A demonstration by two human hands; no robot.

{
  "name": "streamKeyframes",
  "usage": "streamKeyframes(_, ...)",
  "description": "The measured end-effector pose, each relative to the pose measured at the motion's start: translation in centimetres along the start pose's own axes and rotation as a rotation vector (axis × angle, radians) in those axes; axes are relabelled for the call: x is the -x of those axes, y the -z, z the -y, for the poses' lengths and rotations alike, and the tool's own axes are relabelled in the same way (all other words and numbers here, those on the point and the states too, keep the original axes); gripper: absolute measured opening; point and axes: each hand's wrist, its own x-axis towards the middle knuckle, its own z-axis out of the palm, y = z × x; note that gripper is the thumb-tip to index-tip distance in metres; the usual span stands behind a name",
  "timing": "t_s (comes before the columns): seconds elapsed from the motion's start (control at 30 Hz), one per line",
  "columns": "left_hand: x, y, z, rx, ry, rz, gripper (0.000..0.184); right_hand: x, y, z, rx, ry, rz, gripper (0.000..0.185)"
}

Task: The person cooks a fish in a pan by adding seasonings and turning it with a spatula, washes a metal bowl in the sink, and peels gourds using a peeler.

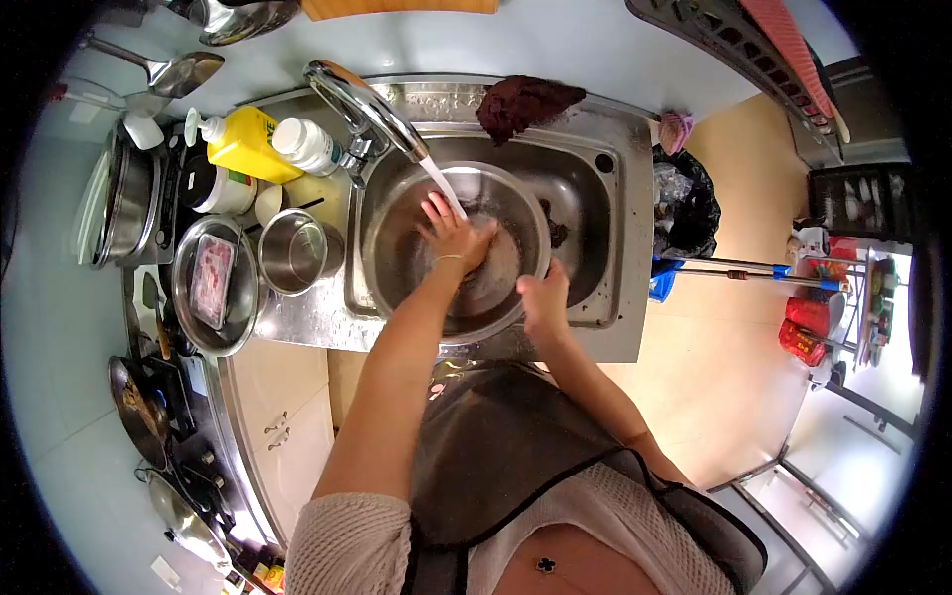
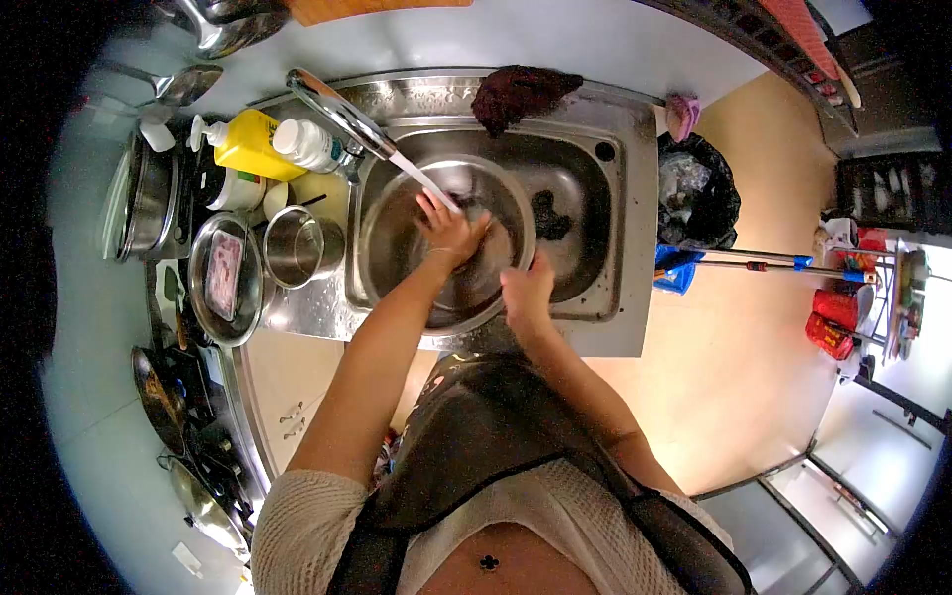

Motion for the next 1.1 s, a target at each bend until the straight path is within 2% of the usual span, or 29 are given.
streamKeyframes(0.03,-0.2,1.8,-2.9,0.307,0.184,-0.02,0.082,0.2,-0.6,-0.5,0.024,-0.01,-0.004,0.024)
streamKeyframes(0.07,-1.9,2.2,-3.5,0.592,-0.03,0.15,0.079,0.1,-0.7,-0.4,0.037,-0.051,-0.016,0.022)
streamKeyframes(0.1,-1.6,2.0,-4.0,0.766,-0.15,0.339,0.075,0.5,-0.9,0.6,0.057,-0.1,-0.027,0.021)
streamKeyframes(0.13,-0.9,3.2,-4.7,0.94,-0.236,0.556,0.072,-0.1,-0.9,0.5,-0.021,0.002,-0.021,0.019)
streamKeyframes(0.2,3.7,6.6,-5.9,1.076,-0.404,0.7,0.068,-2.4,-0.6,0.8,-0.104,0.18,-0.082,0.014)
streamKeyframes(0.23,4.6,7.5,-5.2,1.077,-0.405,0.708,0.068,-3.3,0.0,1.5,-0.018,0.244,-0.128,0.013)
streamKeyframes(0.3,4.9,9.4,-2.3,0.48,-0.735,0.912,0.068,-3.3,1.0,4.4,-0.021,0.306,-0.141,0.012)
streamKeyframes(0.33,4.7,10.7,-1.4,0.12,-0.764,0.858,0.068,-3.1,1.1,5.4,-0.026,0.312,-0.145,0.012)
streamKeyframes(0.37,4.7,11.7,-0.2,-0.234,-0.772,0.791,0.069,-2.7,1.2,6.2,0.221,0.371,-0.19,0.011)
streamKeyframes(0.4,4.1,11.3,1.6,-0.411,-0.787,0.64,0.068,-2.7,1.3,6.8,0.466,0.433,-0.233,0.011)
streamKeyframes(0.43,3.1,11.1,3.5,-0.587,-0.797,0.481,0.067,-3.3,1.8,6.9,0.46,0.442,-0.234,0.011)
streamKeyframes(0.5,2.2,12.3,6.1,-0.529,-0.77,0.238,0.062,-3.9,3.5,6.3,0.427,0.378,-0.146,0.014)
streamKeyframes(0.53,2.6,13.5,5.6,-0.528,-0.777,0.237,0.062,-2.5,3.1,8.1,0.128,0.171,-0.089,0.013)
streamKeyframes(0.57,3.2,15.0,5.2,-0.323,-0.54,0.154,0.063,-3.2,4.3,7.6,0.125,0.178,-0.093,0.013)
streamKeyframes(0.6,3.9,15.9,5.1,-0.118,-0.299,0.075,0.066,-4.7,6.4,6.0,0.037,-0.11,-0.103,0.012)
streamKeyframes(0.63,4.3,16.1,5.6,-0.123,-0.301,0.072,0.066,-5.7,7.5,4.4,-0.056,-0.398,-0.11,0.011)
streamKeyframes(0.67,4.5,16.3,6.3,0.436,-0.233,0.159,0.067,-5.6,7.6,3.3,-0.063,-0.399,-0.108,0.011)
streamKeyframes(0.7,5.1,16.5,6.8,0.994,-0.147,0.24,0.069,-5.1,7.8,2.1,-0.139,-0.559,-0.009,0.012)
streamKeyframes(0.73,6.9,18.4,5.9,1.094,-0.139,0.281,0.071,-4.9,7.9,1.0,-0.214,-0.718,0.094,0.014)
streamKeyframes(0.77,7.9,18.3,6.2,1.088,-0.136,0.277,0.071,-5.0,7.9,-0.7,-0.218,-0.721,0.1,0.014)
streamKeyframes(0.83,9.2,17.6,6.9,1.203,-0.332,0.168,0.069,-4.7,6.9,-2.7,-0.273,-0.535,0.138,0.012)
streamKeyframes(0.87,9.4,16.7,7.7,1.273,-0.264,0.17,0.066,-4.2,6.2,-2.6,-0.346,-0.315,0.106,0.013)
streamKeyframes(0.9,9.2,15.6,8.2,1.515,-0.176,0.267,0.063,-4.0,5.6,-1.1,-0.355,-0.314,0.108,0.013)
streamKeyframes(0.97,8.2,14.7,9.6,1.58,0.122,0.352,0.061,-3.8,4.4,2.6,-0.185,0.084,0.041,0.013)
streamKeyframes(1.0,7.9,15.1,8.7,1.562,0.246,0.185,0.057,-2.7,3.7,5.0,-0.188,0.088,0.037,0.013)
streamKeyframes(1.07,4.5,14.1,9.9,1.761,0.283,0.03,0.054,-0.4,2.3,8.7,0.366,0.745,-0.052,0.013)
streamKeyframes(1.1,2.7,13.8,10.7,1.879,0.298,-0.023,0.054,-0.5,2.3,8.9,0.369,0.752,-0.059,0.013)
